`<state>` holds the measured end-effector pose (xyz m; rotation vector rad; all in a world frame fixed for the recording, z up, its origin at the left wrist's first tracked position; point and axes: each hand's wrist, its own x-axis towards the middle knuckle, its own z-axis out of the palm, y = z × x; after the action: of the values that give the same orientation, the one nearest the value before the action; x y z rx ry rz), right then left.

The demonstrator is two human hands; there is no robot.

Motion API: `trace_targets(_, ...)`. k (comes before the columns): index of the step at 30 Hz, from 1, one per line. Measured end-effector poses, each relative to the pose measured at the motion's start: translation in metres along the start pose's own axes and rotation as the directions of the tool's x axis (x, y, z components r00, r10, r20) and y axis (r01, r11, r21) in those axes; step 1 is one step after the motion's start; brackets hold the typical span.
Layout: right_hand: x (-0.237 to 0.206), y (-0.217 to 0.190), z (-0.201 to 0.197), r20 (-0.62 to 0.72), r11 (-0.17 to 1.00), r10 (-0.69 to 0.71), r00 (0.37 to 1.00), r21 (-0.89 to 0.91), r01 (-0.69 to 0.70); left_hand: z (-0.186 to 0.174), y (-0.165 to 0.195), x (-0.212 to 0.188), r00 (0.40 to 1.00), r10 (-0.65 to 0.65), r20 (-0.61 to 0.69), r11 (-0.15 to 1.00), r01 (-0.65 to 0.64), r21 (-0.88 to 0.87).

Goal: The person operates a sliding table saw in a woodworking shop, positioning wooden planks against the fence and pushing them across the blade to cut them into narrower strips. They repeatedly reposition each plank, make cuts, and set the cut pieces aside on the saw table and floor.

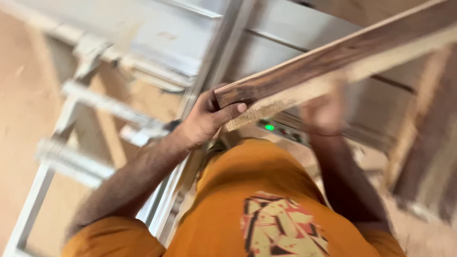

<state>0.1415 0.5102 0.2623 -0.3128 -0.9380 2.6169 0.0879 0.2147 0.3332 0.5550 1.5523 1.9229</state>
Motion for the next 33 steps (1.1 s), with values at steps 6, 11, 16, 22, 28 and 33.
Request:
trace_targets(6,0.049,0.031,0.106,0.198,0.994,0.005,0.980,-0.112,0.018,-0.129,0.065,-0.134,0.912,0.054,-0.407,0.997,-0.030,0.066)
trace_targets(11,0.094,0.183,0.190,0.018,0.853,0.348,0.937,-0.421,-0.308,-0.226,0.041,-0.211,0.593,0.103,-0.798,0.980,0.076,0.184)
trace_targets(16,0.153,0.290,0.216,-0.095,0.655,0.582,0.808,-0.534,-0.535,-0.274,-0.046,-0.226,0.491,0.054,-0.869,0.995,0.051,0.091)
trace_targets(22,0.201,0.342,0.189,-0.239,0.679,0.520,0.820,-0.467,-0.567,-0.292,-0.131,-0.174,0.539,0.049,-0.841,0.984,0.121,0.134)
trace_targets(28,0.152,0.305,0.154,0.130,0.482,0.429,0.894,-0.870,-0.104,-0.294,-0.160,-0.150,0.583,-0.136,-0.801,0.964,0.264,0.028)
trace_targets(33,0.164,0.315,0.140,0.843,0.027,0.367,0.394,-0.433,0.901,-0.272,-0.161,-0.145,0.605,-0.128,-0.786,0.741,0.585,0.330)
